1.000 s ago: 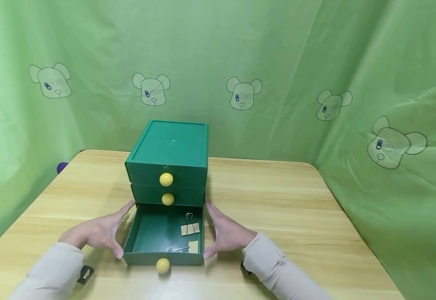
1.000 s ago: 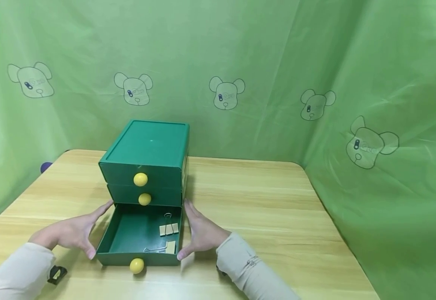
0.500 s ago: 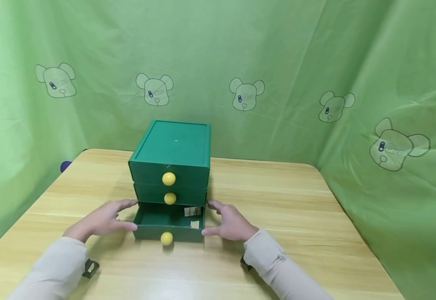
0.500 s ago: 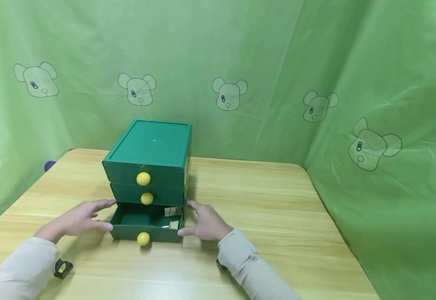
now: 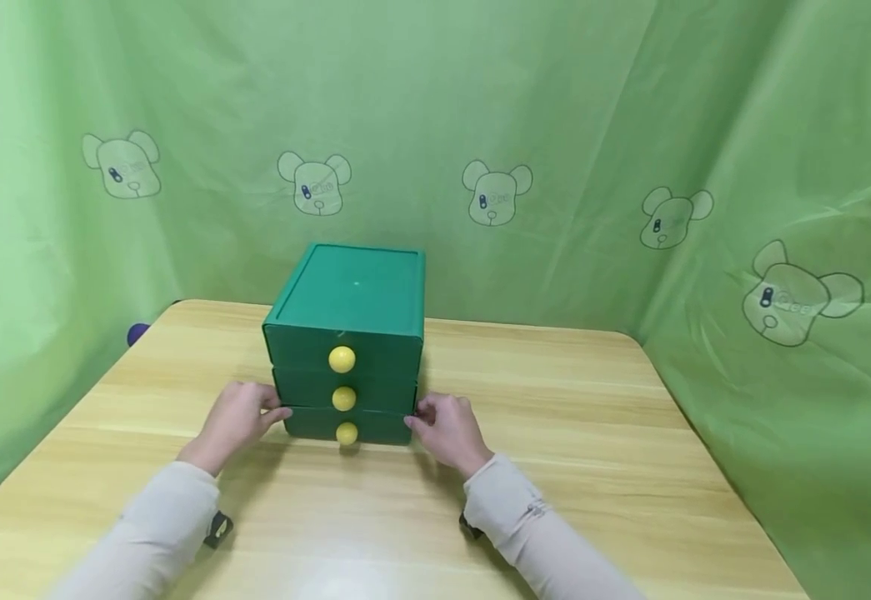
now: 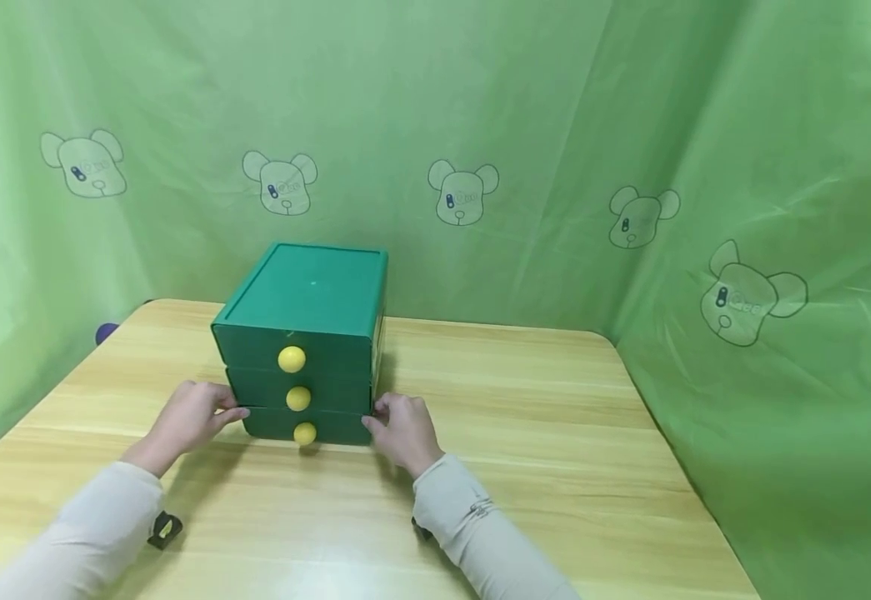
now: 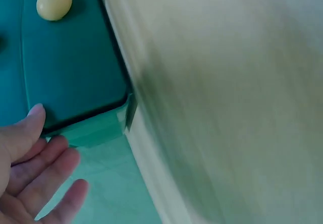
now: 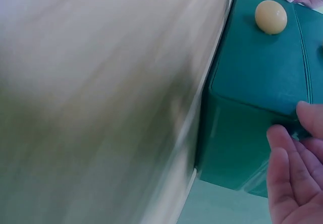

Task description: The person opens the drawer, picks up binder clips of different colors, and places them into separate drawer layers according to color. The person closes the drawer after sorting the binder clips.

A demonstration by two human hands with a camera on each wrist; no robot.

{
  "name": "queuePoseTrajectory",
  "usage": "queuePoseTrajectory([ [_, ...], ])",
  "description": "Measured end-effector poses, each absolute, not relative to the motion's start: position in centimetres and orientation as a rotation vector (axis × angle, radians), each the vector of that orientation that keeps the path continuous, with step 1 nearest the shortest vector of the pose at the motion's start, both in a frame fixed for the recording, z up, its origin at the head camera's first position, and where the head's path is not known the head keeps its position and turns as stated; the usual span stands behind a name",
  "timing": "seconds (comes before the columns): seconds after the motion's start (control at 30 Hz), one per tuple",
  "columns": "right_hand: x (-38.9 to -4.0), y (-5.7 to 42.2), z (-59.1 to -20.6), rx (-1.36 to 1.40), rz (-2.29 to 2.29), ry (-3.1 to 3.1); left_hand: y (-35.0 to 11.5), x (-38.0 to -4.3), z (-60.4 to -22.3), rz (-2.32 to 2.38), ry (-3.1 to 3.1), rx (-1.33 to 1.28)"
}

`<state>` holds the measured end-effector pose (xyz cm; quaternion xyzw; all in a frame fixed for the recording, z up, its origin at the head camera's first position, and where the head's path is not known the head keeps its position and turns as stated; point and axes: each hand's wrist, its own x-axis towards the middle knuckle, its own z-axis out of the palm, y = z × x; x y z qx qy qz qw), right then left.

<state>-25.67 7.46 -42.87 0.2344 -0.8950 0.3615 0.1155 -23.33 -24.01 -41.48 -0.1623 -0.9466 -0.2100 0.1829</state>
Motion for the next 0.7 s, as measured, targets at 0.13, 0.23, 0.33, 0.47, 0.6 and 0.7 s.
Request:
queuePoseTrajectory([
  [0.13, -25.6, 7.2, -42.9, 0.647, 1.062, -2.621, -23.8, -23.3, -41.9, -0.590, -2.631, -0.418],
  [0.23, -25.6, 7.2, -43.0, 0.653, 1.070, -2.618, -23.7, -23.3, -41.8, -0.610, -2.626, -0.396],
  [0.33, -25.7, 7.5, -42.9, 0.677, 1.064, -2.619, -23.6, -23.3, -41.6, -0.660, -2.654, -0.381],
  [0.47, -25.9, 8.8, -43.1, 0.655, 1.038, -2.635, -23.6, -23.1, -41.2, -0.762, -2.734, -0.376],
  [0.6, -25.6, 11.0, -43.3, 0.563, 0.932, -2.625, -23.8, -22.6, -40.9, -0.768, -2.800, -0.388],
  [0.7, -25.0, 13.0, -43.3, 0.546, 0.767, -2.576, -23.9, -21.7, -40.9, -0.703, -2.792, -0.407],
])
